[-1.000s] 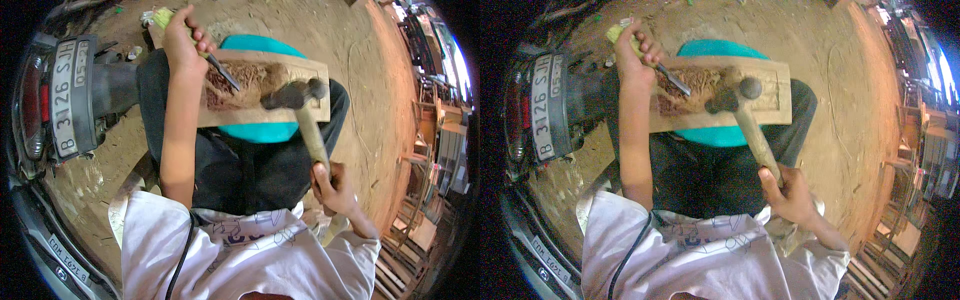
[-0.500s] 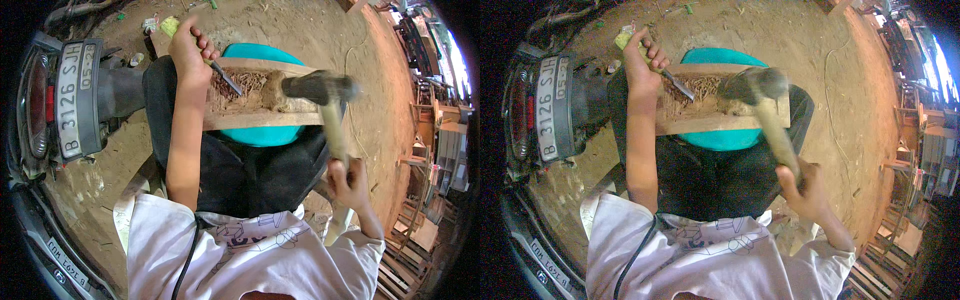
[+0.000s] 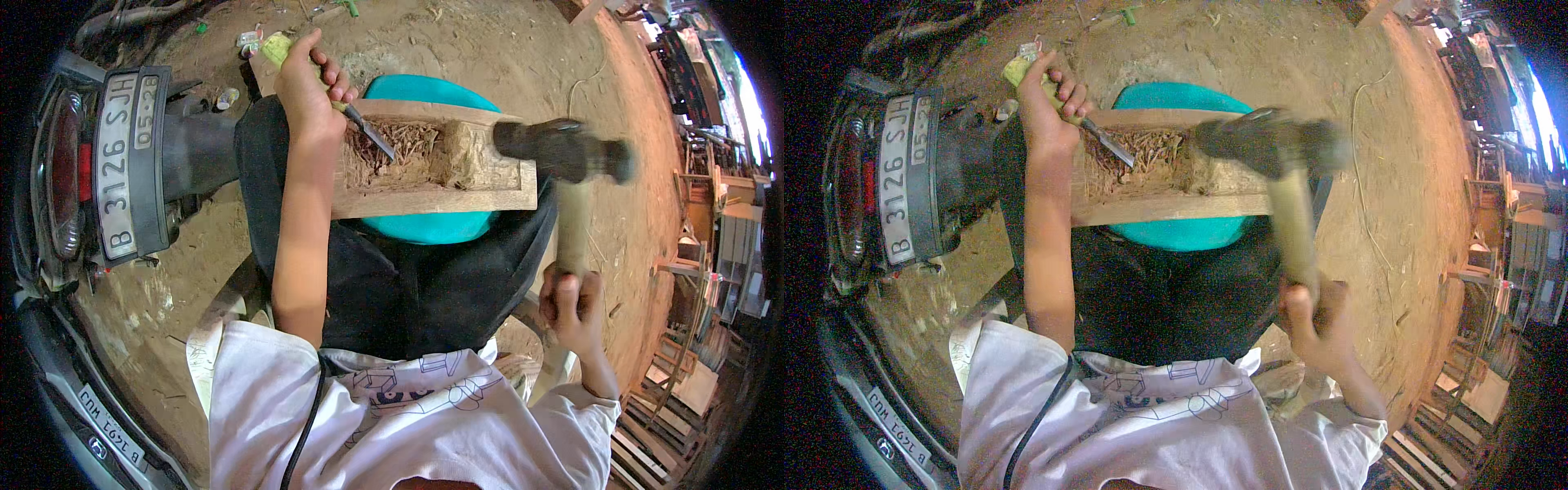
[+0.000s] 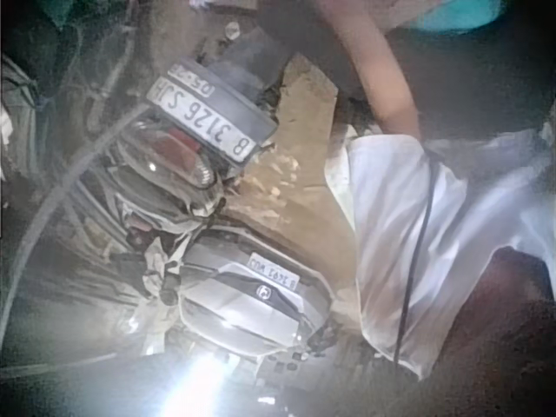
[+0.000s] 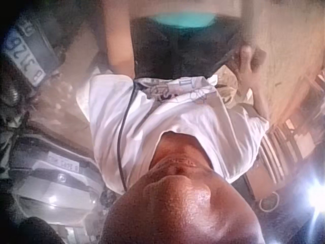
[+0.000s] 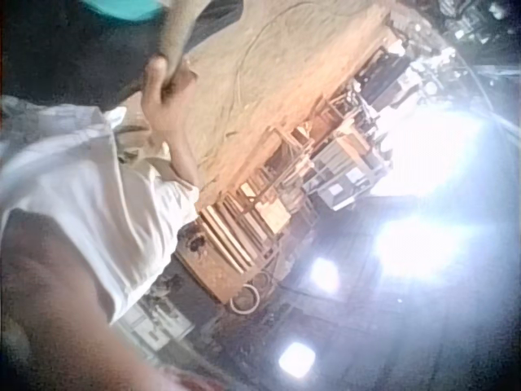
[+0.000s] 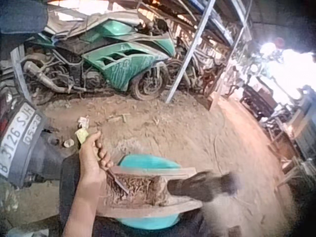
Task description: The person carves a rectangular wooden block resting on their lap using a chisel and hammer. They repeatedly position the chisel and strike it to remove wood shavings, occasionally pausing to clear debris from the carved area.
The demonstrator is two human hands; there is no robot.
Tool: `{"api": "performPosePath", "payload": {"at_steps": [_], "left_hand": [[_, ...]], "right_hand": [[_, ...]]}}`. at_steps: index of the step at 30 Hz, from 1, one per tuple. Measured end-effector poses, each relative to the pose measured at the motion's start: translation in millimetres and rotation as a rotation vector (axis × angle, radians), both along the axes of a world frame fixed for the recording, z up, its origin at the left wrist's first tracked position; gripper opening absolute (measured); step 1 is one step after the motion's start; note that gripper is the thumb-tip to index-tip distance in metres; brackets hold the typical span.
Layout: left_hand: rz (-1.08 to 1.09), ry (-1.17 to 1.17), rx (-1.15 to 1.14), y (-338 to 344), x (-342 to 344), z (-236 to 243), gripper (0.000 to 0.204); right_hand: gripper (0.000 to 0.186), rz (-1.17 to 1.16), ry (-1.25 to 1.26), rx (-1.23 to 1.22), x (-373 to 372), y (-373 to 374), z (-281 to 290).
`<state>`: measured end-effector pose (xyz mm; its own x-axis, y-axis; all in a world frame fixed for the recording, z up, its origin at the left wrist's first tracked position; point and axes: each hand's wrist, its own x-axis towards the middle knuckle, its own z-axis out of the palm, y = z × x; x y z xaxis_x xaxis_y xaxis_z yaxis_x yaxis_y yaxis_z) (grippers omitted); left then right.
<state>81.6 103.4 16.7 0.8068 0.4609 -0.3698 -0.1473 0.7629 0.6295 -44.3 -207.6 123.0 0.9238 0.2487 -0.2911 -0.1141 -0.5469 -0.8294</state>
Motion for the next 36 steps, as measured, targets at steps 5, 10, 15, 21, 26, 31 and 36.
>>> {"api": "performPosePath", "payload": {"at_steps": [5, 10, 15, 21, 26, 31, 36], "left_hand": [[-0.012, -0.014, -0.019, -1.9, 0.9, 1.9, 0.029], [0.018, -0.014, 0.0, -0.1, 1.9, 0.6, 0.028], [0.008, 0.015, 0.002, 0.7, -1.1, 4.2, 0.027], [-0.029, -0.04, -0.02, 1.6, 1.0, -4.4, 0.028], [-0.004, -0.008, -0.003, 5.3, 0.4, -3.0, 0.028], [-0.01, 0.006, -0.012, -2.4, 3.0, -0.4, 0.027], [-0.003, 0.004, 0.022, -1.5, 1.8, -4.1, 0.028]], "right_hand": [[0.043, -0.034, -0.032, -0.204, -6.6, -4.3, -63.7], [0.043, 0.056, 0.223, -0.157, -0.9, -0.5, -16.2], [0.033, -0.105, -0.024, 0.093, 0.1, -11.7, -5.7], [0.044, -0.015, 0.367, -0.175, 7.7, -3.3, -34.6], [0.042, 0.074, -0.013, -0.012, 19.7, -3.1, 4.5], [0.033, -0.214, 0.05, -0.001, 3.5, 0.2, -43.7], [0.036, 0.273, -0.049, -0.351, 13.8, 3.4, -21.0]]}}
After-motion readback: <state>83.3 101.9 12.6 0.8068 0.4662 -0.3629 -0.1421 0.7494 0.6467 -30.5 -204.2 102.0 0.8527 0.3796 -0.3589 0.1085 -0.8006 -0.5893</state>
